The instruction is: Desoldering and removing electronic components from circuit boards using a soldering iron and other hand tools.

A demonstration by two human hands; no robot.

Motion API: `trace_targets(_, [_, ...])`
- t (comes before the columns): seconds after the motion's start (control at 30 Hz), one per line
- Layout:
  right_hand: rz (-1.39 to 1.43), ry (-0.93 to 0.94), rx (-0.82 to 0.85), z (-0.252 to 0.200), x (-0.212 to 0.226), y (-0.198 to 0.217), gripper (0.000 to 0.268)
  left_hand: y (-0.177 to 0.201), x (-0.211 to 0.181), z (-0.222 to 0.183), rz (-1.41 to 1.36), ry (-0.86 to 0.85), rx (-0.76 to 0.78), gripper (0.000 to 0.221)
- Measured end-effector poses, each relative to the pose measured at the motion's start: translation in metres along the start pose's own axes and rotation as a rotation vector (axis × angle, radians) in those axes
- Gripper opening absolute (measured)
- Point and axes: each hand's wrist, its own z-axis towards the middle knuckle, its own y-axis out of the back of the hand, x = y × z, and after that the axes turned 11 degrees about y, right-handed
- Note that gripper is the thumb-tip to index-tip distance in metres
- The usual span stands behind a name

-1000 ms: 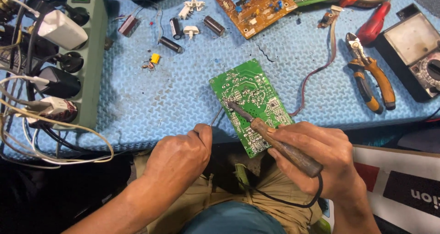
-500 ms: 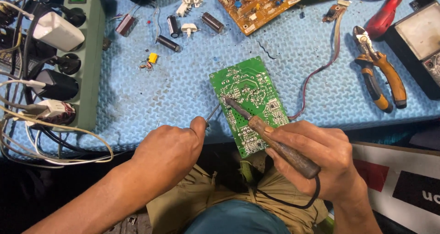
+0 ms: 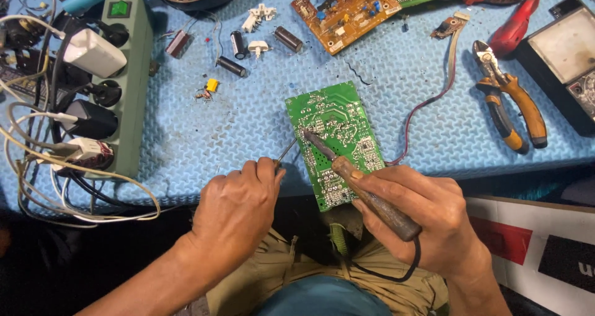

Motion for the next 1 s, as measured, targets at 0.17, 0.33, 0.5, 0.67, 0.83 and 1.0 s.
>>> trace_targets(0.17, [-0.011,0.007,0.008,-0.001,-0.001,0.0,0.024,-0.01,0.007,0.004,0.188,-0.131,-0.127,0.05])
trace_targets(0.33, [0.02,0.01,0.004,0.003,0.0,0.001,0.023,-0.016,0.013,0.009,0.224,-0.221,-0.018,0.043])
trace_targets(0.5, [0.009,-0.001,0.005,0.003,-0.001,0.001,0.024,-0.018,0.015,0.012,0.233,-0.264,0.06,0.029])
trace_targets(0.67, [0.034,-0.001,0.003,0.004,-0.002,0.002,0.023,-0.016,0.016,0.016,0.205,-0.244,0.14,0.025])
trace_targets(0.83, [-0.004,-0.015,0.023,0.001,-0.002,0.001,0.024,-0.011,0.021,0.026,0.07,-0.186,0.402,0.017])
trace_targets(1.0, [0.048,-0.038,-0.011,0.001,-0.003,-0.002,0.022,-0.005,0.023,0.032,-0.035,-0.132,0.558,0.008])
